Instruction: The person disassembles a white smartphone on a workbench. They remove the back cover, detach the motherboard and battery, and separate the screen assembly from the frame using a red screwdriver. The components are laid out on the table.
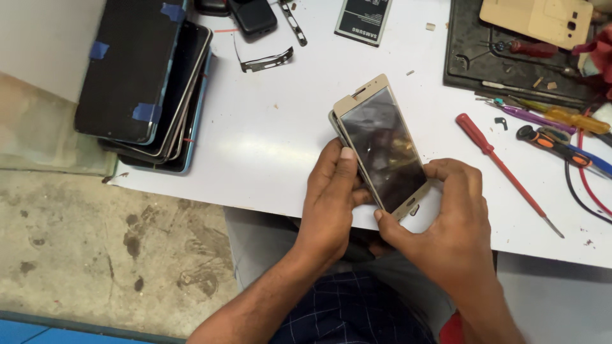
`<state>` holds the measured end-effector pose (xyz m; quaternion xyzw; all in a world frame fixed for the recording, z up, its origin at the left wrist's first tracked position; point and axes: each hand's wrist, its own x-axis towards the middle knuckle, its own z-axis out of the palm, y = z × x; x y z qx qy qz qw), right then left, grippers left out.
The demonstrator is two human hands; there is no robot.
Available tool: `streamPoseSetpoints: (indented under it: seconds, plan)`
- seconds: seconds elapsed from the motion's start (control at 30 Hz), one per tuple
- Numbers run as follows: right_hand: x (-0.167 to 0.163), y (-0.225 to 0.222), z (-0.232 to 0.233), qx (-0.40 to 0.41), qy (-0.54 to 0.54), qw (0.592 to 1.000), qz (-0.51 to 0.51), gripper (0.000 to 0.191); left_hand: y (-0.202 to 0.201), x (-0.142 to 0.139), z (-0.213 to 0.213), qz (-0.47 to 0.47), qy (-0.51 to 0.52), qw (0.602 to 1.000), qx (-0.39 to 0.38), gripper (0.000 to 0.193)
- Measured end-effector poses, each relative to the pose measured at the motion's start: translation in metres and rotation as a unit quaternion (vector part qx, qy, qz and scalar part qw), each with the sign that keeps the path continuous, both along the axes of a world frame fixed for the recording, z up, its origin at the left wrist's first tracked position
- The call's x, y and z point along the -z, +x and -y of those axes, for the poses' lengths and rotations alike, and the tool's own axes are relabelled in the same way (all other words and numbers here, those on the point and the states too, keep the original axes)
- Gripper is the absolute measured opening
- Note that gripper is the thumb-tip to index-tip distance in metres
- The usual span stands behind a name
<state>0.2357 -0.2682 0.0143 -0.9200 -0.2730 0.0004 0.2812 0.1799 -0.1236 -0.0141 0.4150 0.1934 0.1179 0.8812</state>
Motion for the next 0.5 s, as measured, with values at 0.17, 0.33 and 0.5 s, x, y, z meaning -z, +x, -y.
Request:
streamPoseSetpoints:
  seconds: [0.17,0.33,0.5]
  plan:
    - [0.002,0.002,0.007,-0.018,0.048,0.998,-0.039,0.098,0.000,-0.008,0.005,0.011,0.037,0.999,0.011,0.045]
    - [0.007,0.010,0.019,-0.066,0.092,0.993,-0.038,0.105,0.002,-0.017,0.017,0.048,0.077,0.995,0.033,0.044]
    - [0.020,0.012,0.036,-0.084,0.238,0.958,-0.132,0.088,0.001,-0.028,0.025,0.064,0.144,0.986,0.062,0.044]
